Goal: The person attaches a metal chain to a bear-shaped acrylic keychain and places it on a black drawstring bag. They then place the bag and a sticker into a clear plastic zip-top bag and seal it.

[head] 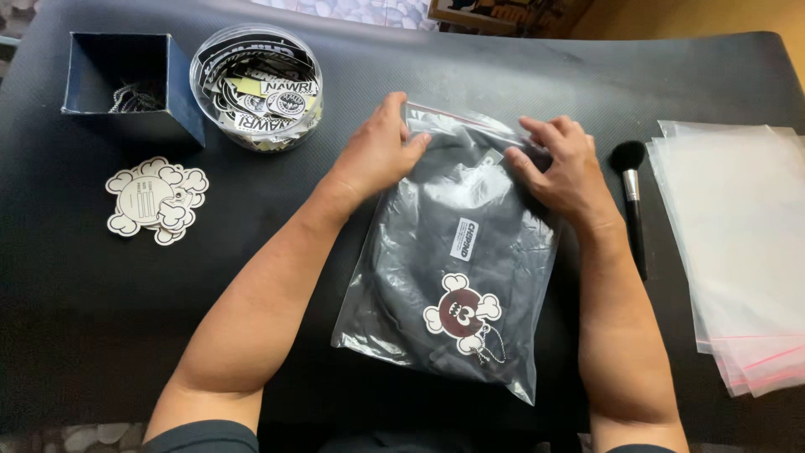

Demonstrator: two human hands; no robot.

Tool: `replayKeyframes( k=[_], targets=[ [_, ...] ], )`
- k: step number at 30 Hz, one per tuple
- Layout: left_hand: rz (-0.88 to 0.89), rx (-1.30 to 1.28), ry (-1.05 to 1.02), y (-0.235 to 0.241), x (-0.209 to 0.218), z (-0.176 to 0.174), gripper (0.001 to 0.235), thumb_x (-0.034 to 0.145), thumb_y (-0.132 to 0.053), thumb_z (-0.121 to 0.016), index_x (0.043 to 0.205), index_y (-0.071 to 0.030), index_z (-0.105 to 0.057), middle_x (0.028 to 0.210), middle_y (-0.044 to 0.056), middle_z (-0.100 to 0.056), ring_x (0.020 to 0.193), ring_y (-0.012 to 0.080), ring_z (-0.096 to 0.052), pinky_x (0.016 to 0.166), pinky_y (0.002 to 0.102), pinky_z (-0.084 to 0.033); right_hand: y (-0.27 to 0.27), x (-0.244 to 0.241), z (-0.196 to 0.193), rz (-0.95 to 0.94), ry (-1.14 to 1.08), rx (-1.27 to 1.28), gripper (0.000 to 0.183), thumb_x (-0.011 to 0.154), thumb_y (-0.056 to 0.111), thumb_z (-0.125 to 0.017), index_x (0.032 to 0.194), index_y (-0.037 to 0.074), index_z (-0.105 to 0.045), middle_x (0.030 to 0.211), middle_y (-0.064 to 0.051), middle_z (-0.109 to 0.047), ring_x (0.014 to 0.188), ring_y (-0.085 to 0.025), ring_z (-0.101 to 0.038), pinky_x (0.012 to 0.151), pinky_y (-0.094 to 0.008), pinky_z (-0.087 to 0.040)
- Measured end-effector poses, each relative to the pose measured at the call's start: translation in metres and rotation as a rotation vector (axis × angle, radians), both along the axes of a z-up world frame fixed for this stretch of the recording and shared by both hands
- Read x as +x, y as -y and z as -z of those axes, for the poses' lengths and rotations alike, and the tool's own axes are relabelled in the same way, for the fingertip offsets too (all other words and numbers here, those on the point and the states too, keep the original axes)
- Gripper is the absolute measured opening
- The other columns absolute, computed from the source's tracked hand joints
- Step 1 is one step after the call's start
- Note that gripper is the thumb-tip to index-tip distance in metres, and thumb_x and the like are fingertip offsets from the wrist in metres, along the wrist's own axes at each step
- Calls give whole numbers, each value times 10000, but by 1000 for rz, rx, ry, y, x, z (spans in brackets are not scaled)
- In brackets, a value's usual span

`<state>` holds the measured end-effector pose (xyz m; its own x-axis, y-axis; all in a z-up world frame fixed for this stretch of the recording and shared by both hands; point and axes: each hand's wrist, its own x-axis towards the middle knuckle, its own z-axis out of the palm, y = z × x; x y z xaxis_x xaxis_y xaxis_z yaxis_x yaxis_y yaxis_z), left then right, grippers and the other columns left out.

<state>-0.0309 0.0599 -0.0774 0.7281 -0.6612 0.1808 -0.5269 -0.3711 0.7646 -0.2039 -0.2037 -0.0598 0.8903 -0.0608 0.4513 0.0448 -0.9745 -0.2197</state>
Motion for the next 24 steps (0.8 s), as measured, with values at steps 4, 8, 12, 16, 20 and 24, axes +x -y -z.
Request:
replayKeyframes(
  k=[4,8,12,16,20,24],
  targets=[
    [-61,67,-166,-4,9,-6,820,901,-502,-720,1417,49,-402,1099,225,-684,1114,437,-684,939,587,-527,-13,1,-9,-121,-54,101,434,986,388,-758,1368,195,-690,1054,-111,-653,1020,-366,-659,870,-450,-474],
    [-188,-90,-142,-1,20,6,460,941,-297,-596,1312,-39,-512,853,72,-655,926,346,-696,854,494,-522,-18,-1,-29,-105,-55,187,409,1031,275,-698,1362,37,-659,1158,-190,-696,1109,-361,-671,976,-458,-489],
    [-248,-55,31,8,23,21,456,931,-134,-573,1361,-45,-450,1340,211,-624,1160,423,-625,953,502,-491,43,-25,-13,441,-166,-122,438,1046,449,-673,1296,90,-697,1140,-124,-698,1069,-374,-614,892,-537,-423],
    [-231,68,250,4,10,8,485,980,-165,-616,1411,-35,-435,1271,190,-623,946,423,-692,746,544,-548,94,-61,-25,790,-338,-78,498,1031,514,-641,1221,64,-743,1206,-199,-697,1165,-430,-582,924,-597,-384],
    [-273,184,342,3,15,10,487,1001,-372,-648,1284,-33,-445,1102,184,-641,823,451,-698,632,569,-543,88,-65,-36,878,-367,202,630,958,506,-702,1362,40,-576,1337,-253,-508,1175,-429,-547,993,-544,-412],
    [-267,222,397,2,17,16,437,965,-442,-723,1088,-84,-505,980,147,-612,782,423,-694,596,556,-537,73,-58,-31,779,-472,315,725,899,394,-689,1516,79,-473,1437,-236,-452,1283,-369,-530,1070,-483,-388]
  ],
)
